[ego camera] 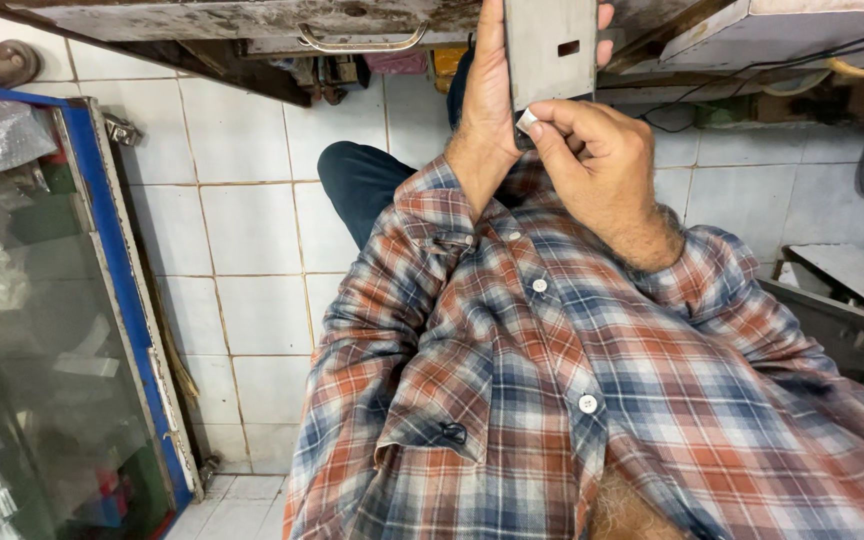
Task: The person uses a metal tool to scrape and clean the edges of a disassembled smartphone back cover. They then apply a small piece of adhesive tape to the top edge of the device.
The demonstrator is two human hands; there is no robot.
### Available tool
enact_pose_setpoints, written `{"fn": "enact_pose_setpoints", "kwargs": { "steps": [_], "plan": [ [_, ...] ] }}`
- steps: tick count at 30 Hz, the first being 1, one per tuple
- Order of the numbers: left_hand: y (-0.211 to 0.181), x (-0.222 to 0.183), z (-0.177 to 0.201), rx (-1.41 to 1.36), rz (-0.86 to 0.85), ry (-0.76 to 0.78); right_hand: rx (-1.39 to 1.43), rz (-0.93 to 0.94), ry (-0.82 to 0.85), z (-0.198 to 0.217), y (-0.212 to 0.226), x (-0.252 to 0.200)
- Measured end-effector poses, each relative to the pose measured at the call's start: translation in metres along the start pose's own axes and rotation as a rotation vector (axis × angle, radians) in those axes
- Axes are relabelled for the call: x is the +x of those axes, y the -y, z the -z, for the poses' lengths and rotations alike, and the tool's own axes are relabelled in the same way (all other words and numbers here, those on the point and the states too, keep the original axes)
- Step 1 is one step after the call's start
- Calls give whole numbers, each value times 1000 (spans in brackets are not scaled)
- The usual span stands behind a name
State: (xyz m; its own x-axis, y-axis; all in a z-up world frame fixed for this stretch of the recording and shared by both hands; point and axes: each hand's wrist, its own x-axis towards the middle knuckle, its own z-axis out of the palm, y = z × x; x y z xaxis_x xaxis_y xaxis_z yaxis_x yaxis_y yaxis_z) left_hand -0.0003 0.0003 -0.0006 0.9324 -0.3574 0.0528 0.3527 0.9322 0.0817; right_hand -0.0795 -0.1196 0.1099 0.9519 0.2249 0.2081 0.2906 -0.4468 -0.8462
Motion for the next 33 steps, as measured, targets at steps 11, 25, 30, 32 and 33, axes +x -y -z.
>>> {"fn": "enact_pose_setpoints", "kwargs": {
  "steps": [11,25,30,32,33],
  "plan": [
    [1,-3,-4,43,-36,36,-39,23,55,2,-2,1],
    [2,1,-2,30,-12,7,-102,97,154,4,-3,-4],
    [-7,0,0,48,22,45,55,59,68,4,3,-2],
    [-3,0,2,33,38,15,38,30,45,4,1,-3],
    [-2,-1,2,16,42,8,30,16,34,4,0,-4]
  ]
}}
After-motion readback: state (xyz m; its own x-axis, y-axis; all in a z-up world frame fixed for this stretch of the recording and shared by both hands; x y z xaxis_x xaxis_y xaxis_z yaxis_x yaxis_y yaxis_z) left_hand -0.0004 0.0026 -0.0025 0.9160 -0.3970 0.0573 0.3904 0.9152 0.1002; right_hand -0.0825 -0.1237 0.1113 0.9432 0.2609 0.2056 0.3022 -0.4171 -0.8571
